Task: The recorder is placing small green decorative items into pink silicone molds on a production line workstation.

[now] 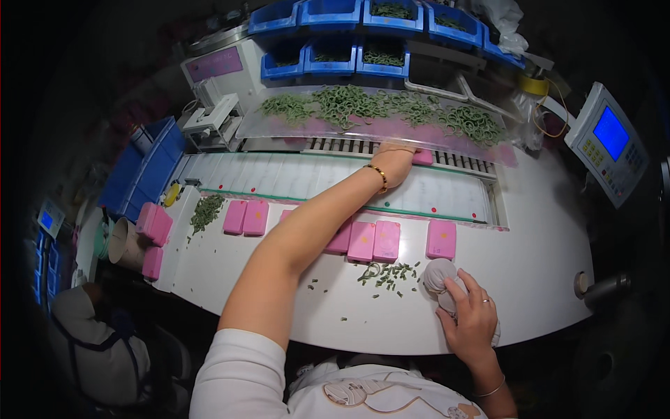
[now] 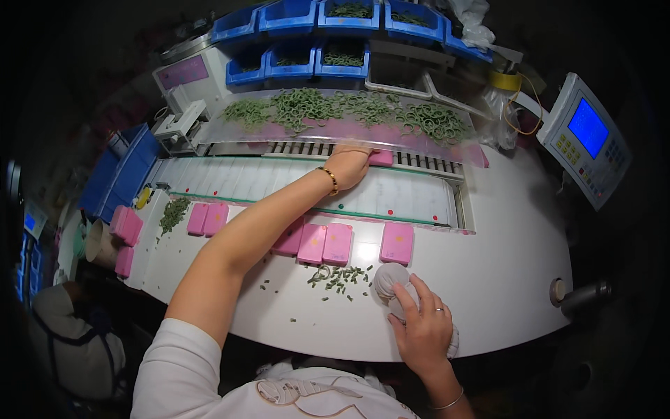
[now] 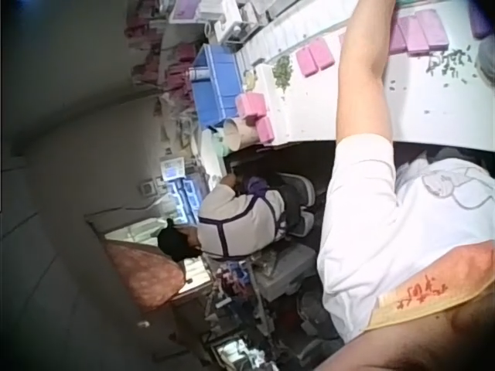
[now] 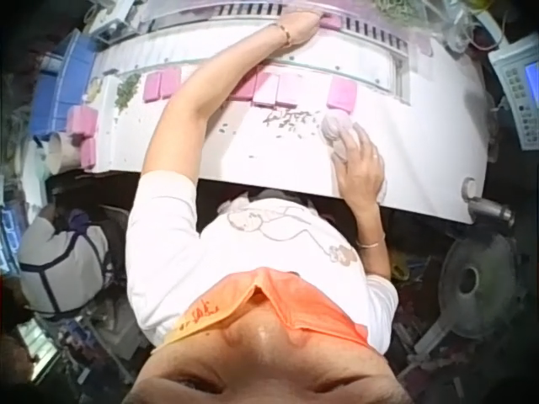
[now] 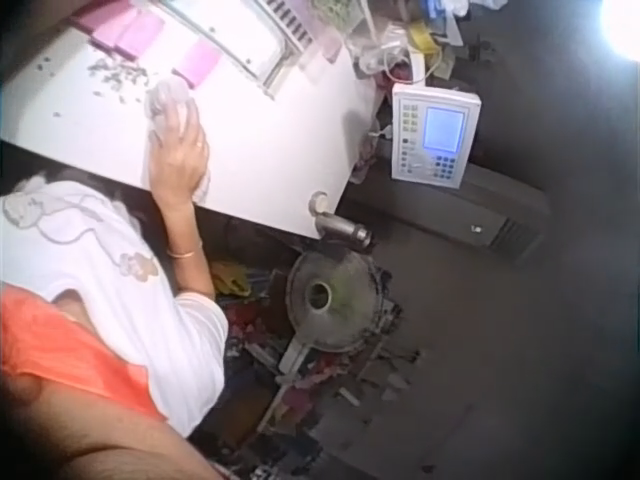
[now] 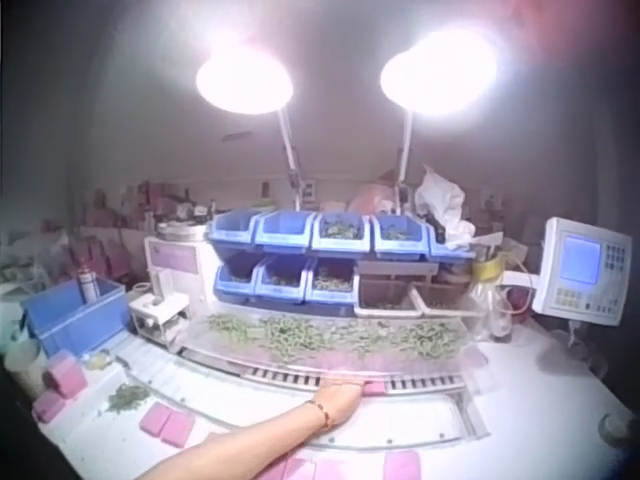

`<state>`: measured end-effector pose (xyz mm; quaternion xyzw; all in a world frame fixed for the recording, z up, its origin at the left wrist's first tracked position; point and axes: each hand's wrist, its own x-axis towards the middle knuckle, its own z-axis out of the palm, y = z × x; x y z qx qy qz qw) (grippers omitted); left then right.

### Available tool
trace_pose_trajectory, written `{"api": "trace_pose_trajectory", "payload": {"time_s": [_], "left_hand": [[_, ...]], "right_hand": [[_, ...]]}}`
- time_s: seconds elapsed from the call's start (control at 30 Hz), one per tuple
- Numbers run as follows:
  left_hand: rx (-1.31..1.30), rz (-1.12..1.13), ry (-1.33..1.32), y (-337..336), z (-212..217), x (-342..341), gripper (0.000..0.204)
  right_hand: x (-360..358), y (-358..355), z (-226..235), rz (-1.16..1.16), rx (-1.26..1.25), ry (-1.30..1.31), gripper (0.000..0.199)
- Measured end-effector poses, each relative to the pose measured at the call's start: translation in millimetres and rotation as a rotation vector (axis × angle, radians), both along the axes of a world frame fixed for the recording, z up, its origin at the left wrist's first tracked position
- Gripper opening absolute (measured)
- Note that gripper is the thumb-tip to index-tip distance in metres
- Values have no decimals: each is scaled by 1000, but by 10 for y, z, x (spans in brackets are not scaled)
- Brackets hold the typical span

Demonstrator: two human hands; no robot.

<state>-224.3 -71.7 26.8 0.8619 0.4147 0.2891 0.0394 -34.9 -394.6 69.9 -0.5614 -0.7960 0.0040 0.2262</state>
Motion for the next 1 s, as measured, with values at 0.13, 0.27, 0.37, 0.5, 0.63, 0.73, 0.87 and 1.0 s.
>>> {"api": "trace_pose_trajectory", "payload": {"time_s": [0.13, 0.27, 0.37, 0.5, 0.63, 0.73, 0.87, 1.0], "left_hand": [[-118, 194, 197, 24, 44, 61, 35], [-55, 172, -6, -299, 1, 10, 38], [-68, 92, -97, -624, 6, -82, 46], [-162, -15, -162, -1170, 215, -539, 43], [-134, 126, -257, -1531, 380, -1192, 37], [-155, 184, -315, -1779, 480, -1456, 35], [-183, 221, -390, -2112, 522, -1386, 31], [-236, 78, -430, -2396, 627, -1001, 33]], "right_hand": [[-37, 14, -14, 7, -11, -3, 64], [-27, -3, -11, 0, -3, 6, 63], [25, 3, 49, 20, -36, 24, 63], [154, -27, 108, 29, -78, 71, 62], [386, 11, 127, -104, 15, 42, 60], [544, 136, 81, -246, -76, 17, 59], [452, 395, 152, -194, 75, -143, 59], [189, 753, 253, -19, 57, -106, 64]]}}
